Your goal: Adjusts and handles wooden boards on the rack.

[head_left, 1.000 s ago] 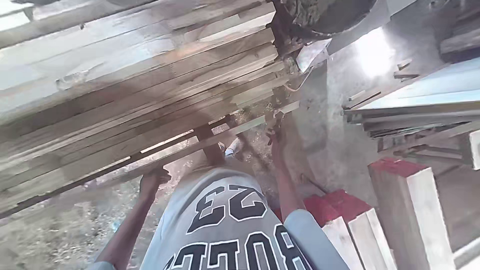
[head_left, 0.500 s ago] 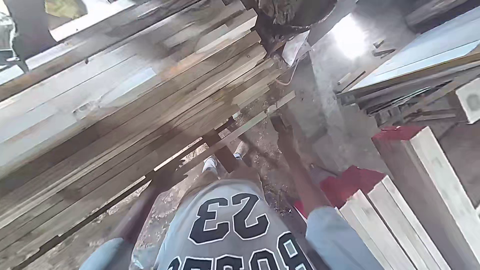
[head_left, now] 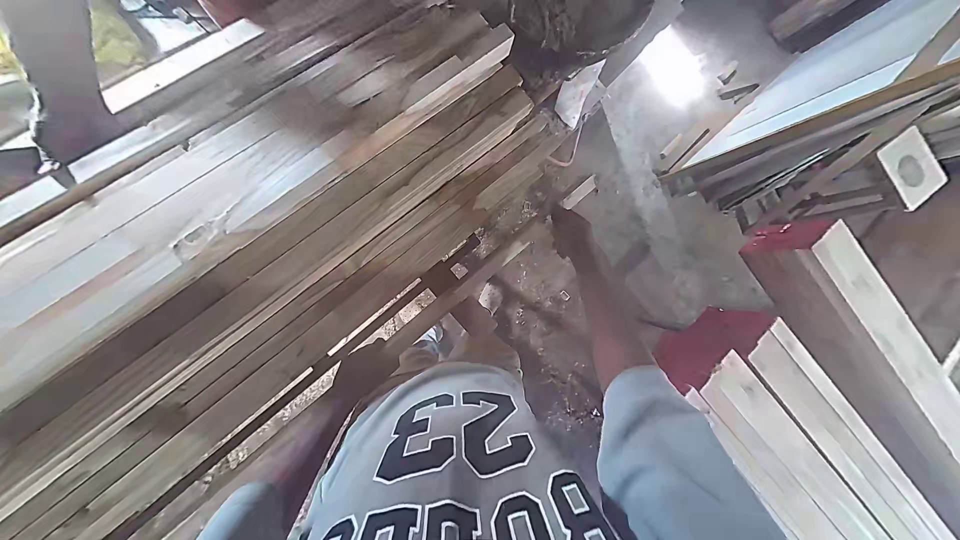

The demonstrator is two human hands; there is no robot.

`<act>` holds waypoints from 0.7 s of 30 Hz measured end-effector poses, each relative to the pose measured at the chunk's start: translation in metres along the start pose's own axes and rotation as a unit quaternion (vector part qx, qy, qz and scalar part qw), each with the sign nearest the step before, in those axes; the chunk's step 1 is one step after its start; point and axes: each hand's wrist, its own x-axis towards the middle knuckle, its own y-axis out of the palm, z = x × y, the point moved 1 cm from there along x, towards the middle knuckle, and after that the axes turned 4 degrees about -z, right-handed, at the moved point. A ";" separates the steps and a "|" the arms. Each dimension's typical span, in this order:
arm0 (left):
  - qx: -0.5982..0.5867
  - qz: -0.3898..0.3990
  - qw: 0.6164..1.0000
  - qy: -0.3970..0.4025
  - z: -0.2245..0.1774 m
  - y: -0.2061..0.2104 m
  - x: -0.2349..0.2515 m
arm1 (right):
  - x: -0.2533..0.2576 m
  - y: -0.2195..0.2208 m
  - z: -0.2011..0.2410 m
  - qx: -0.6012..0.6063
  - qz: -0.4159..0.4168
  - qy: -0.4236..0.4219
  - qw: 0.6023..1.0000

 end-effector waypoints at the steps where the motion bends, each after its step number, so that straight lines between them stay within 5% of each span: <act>1: 0.005 0.005 1.000 -0.006 -0.007 -0.006 -0.008 | -0.009 0.005 -0.001 0.017 0.006 -0.001 1.000; 4: -0.002 -0.022 1.000 -0.006 -0.004 0.002 -0.004 | -0.041 0.014 0.002 0.066 0.038 0.004 0.997; 8: 0.037 -0.092 0.995 0.027 0.048 0.063 0.062 | -0.064 0.020 0.000 0.014 0.093 0.011 0.995; 12: 0.039 -0.078 0.995 0.038 0.048 0.059 0.064 | -0.068 0.005 -0.012 -0.020 0.156 0.012 0.987; 21: -0.232 0.092 0.968 0.020 0.062 0.054 0.092 | 0.004 0.021 -0.064 0.114 -0.090 -0.084 0.986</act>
